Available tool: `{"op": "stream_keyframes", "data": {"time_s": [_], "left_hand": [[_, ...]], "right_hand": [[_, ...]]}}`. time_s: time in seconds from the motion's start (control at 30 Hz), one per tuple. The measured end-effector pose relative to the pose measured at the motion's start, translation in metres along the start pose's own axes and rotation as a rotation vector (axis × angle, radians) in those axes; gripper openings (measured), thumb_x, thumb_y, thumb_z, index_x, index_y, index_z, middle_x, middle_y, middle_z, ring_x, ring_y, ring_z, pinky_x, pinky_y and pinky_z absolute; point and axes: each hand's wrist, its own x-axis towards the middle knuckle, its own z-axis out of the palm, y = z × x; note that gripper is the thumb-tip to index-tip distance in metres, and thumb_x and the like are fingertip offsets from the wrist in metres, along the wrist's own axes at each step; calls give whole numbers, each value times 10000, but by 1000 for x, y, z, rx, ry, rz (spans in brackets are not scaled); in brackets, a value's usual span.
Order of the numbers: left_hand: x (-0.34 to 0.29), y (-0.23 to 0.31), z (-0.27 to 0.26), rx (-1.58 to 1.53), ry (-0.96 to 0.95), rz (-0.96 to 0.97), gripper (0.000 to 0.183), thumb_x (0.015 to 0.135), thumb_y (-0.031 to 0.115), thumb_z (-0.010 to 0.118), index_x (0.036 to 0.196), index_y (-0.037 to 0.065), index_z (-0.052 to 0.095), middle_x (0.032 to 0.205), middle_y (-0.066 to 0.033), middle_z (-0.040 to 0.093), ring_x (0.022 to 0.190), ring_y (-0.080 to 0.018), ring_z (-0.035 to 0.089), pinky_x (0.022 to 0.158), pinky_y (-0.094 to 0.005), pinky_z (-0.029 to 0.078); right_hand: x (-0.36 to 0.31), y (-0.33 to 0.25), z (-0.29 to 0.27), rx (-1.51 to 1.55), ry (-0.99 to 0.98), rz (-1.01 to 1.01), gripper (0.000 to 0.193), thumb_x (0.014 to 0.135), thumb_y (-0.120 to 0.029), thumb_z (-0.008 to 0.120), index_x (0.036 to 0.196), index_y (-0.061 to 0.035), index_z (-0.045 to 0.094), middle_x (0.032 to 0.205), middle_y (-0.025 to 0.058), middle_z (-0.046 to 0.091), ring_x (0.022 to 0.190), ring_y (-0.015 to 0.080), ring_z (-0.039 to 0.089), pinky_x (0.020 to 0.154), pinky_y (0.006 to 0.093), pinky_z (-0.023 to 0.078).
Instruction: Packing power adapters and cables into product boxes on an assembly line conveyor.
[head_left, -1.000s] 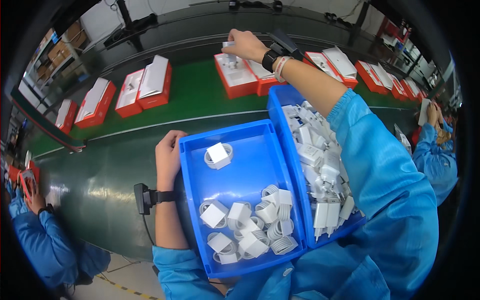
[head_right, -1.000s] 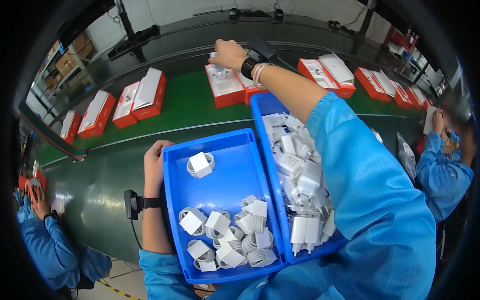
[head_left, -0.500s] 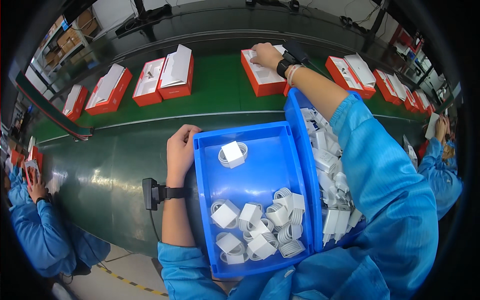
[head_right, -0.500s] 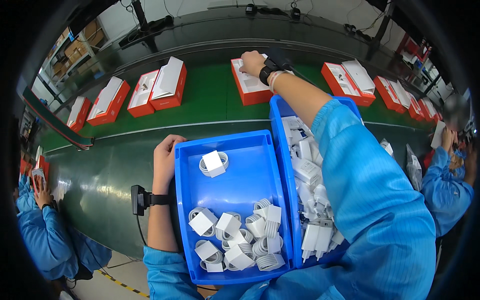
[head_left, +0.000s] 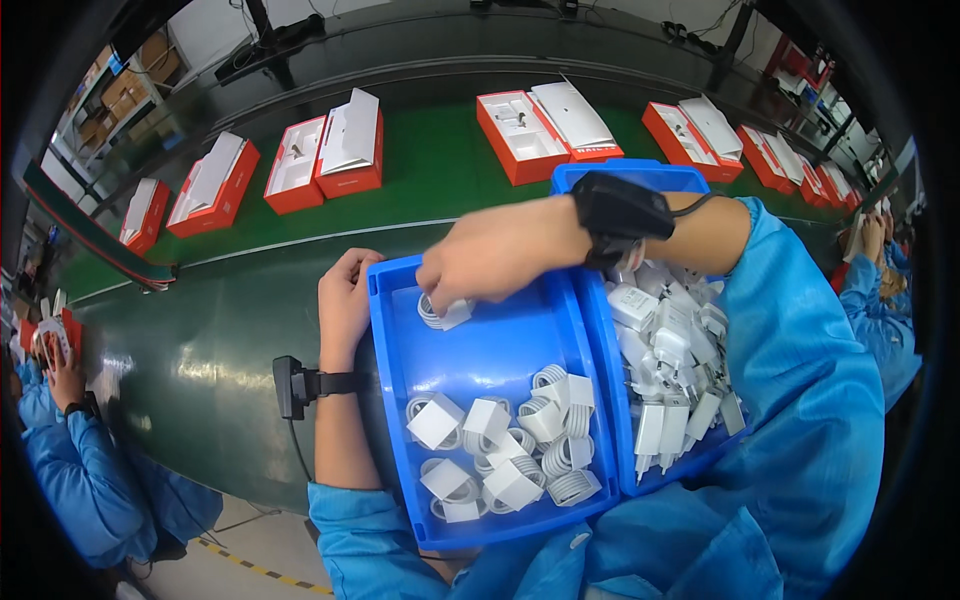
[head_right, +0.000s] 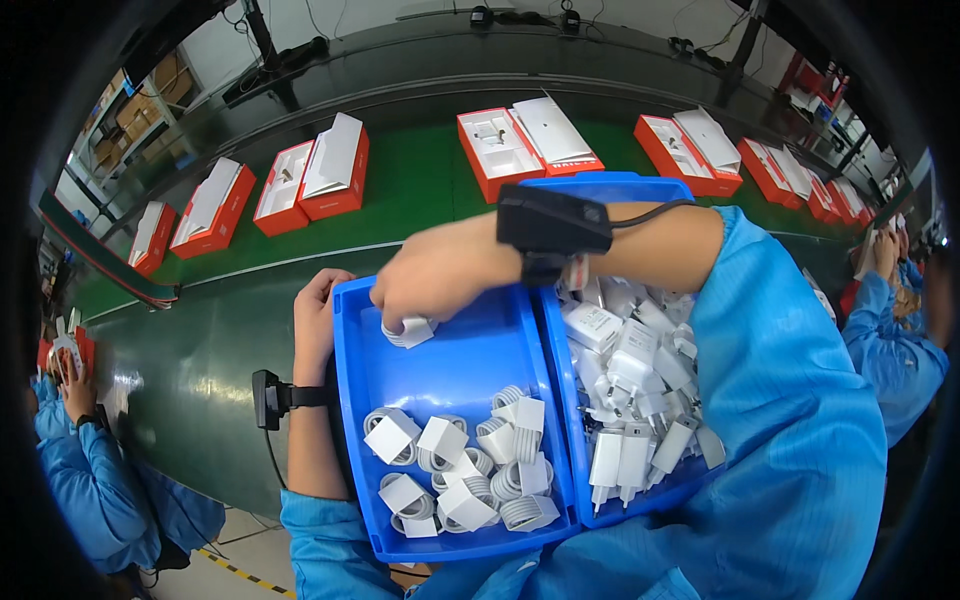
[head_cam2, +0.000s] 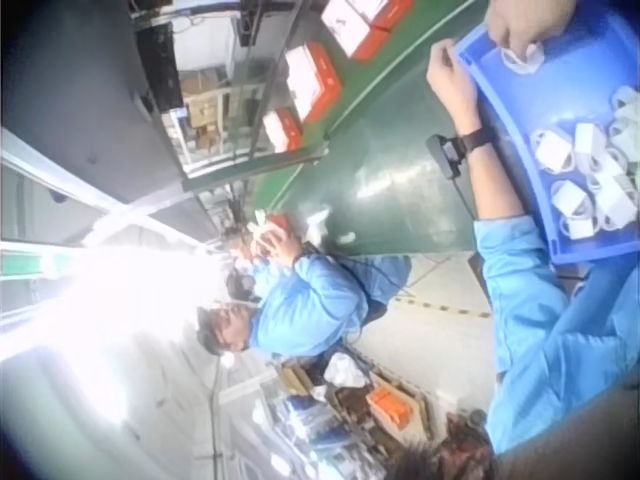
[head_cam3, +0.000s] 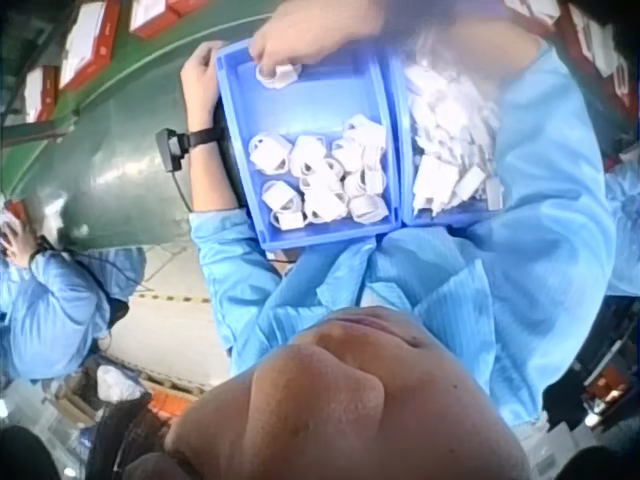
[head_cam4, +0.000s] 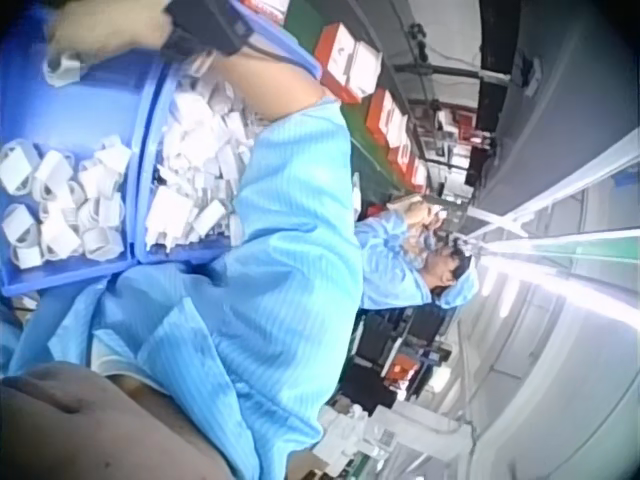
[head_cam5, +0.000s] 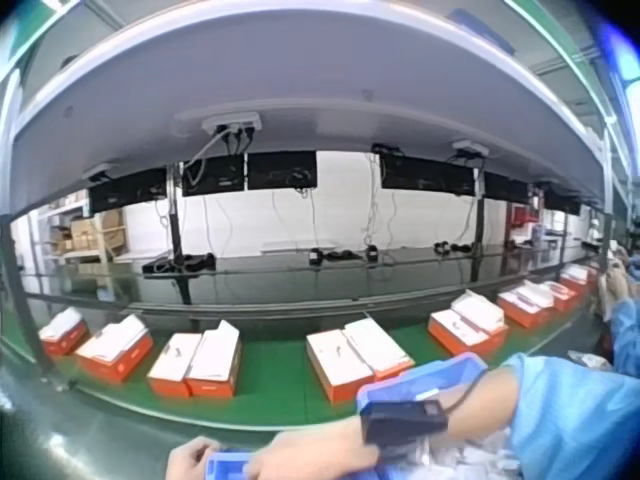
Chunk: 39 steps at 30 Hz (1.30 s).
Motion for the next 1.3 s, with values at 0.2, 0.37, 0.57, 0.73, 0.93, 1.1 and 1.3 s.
{"op": "stream_keyframes", "data": {"time_s": [0.2, 0.37, 0.57, 0.73, 0.93, 1.1, 1.3], "left_hand": [[0, -2, 1, -77, 3, -2, 186, 934, 147, 594, 923, -24, 666, 740, -57, 656, 690, -57, 564, 626, -243, 465], [2, -16, 3, -60, -53, 128, 162, 939, 110, 555, 953, -20, 651, 836, -53, 648, 802, -95, 560, 728, -268, 482], [-6, -19, -6, -227, -79, 108, 192, 914, 173, 552, 847, -6, 572, 761, -19, 585, 711, -97, 502, 632, -252, 444], [0, -4, -27, -276, -217, -187, 354, 954, 255, 468, 1103, -14, 644, 1044, -139, 650, 938, -252, 611, 845, -393, 483], [-36, 41, -35, -148, -136, -172, 328, 973, 157, 434, 1155, -28, 635, 1130, -139, 645, 973, -241, 606, 877, -375, 482], [6, 0, 10, -119, -113, 99, 147, 916, 83, 529, 898, -38, 611, 787, -26, 605, 755, -109, 526, 700, -255, 463], [10, -32, 22, -183, -154, -15, 167, 962, 100, 547, 915, -32, 638, 818, -37, 652, 751, -76, 574, 673, -227, 471]], "right_hand": [[-7, -26, 11, 118, -4, 229, 286, 827, -144, 637, 1088, -37, 585, 1125, 164, 577, 959, 326, 632, 799, 425, 550], [-3, -35, 72, -93, 354, 262, 185, 854, -167, 588, 1001, -55, 607, 956, 142, 620, 892, 300, 636, 746, 437, 545], [-8, -55, 53, 46, 317, 363, 173, 852, -164, 594, 968, -37, 606, 829, 127, 616, 788, 296, 628, 685, 416, 523], [17, -60, 24, 42, 294, 370, 159, 850, -157, 595, 953, -38, 610, 802, 124, 612, 750, 296, 620, 664, 413, 516], [-18, -50, 6, 448, 751, 131, 115, 827, -146, 606, 862, -37, 615, 730, 112, 605, 663, 305, 595, 595, 422, 495], [-89, 10, -41, 29, 739, 638, 288, 721, -288, 688, 906, -68, 711, 797, 177, 693, 786, 359, 690, 697, 459, 548], [-166, 76, -17, 157, 235, 1412, 407, 667, -257, 784, 988, -26, 689, 921, 189, 716, 887, 299, 707, 776, 374, 547]]}}
